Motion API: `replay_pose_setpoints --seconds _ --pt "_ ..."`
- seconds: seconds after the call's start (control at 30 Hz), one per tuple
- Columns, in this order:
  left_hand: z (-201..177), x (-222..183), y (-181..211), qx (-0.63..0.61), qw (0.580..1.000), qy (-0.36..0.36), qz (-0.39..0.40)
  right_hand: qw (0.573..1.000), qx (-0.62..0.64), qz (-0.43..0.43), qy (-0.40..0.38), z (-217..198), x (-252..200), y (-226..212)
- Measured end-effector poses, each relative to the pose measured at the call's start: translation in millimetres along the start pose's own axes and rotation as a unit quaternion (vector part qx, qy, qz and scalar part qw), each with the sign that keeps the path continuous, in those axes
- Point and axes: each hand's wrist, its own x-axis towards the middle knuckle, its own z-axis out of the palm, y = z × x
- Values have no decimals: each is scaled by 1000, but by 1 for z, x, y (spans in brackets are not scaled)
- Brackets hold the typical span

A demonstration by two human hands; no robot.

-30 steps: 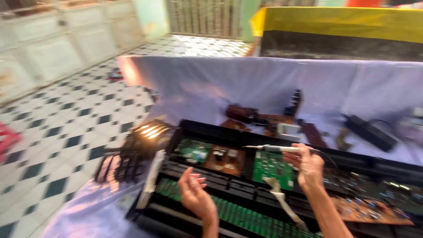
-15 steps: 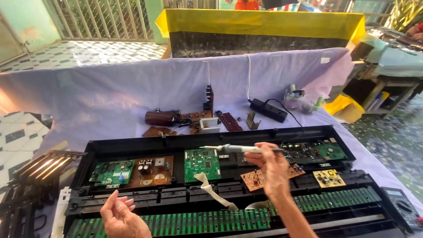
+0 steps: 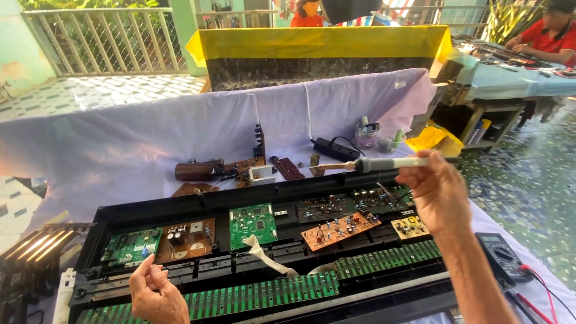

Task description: Soldering components and testing circuits on boards inside an electronic keyboard

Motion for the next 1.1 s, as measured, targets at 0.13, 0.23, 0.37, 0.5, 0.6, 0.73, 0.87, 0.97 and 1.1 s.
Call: replay_pose_setpoints --seconds 0.13,0.23,0.37,0.5,0.6,0.73,0.87,0.97,1.1 --pt "0 -1 10 20 998 -26 47 999 -23 -36 7 -30 1 -54" --pt "12 -4 24 8 995 -34 99 997 -49 -60 19 -66 11 -72" --pt "28 -38 84 -73 962 -208 161 988 -142 -56 33 -102 32 -69" --pt "47 -88 148 -131 845 -495 157 974 -224 2 33 -102 56 -59" --pt "89 -118 152 -22 797 -566 209 967 -253 39 12 -68 67 -60" --pt "133 -133 146 42 769 -609 190 968 -237 75 -13 -45 88 -45" --pt "178 -151 115 65 768 -609 186 970 -225 73 -47 -23 85 -33" --pt "181 -148 109 40 763 -616 191 969 -231 74 -53 -17 84 -25" --pt "166 -133 118 26 728 -645 234 966 -240 84 -44 -17 78 -21"
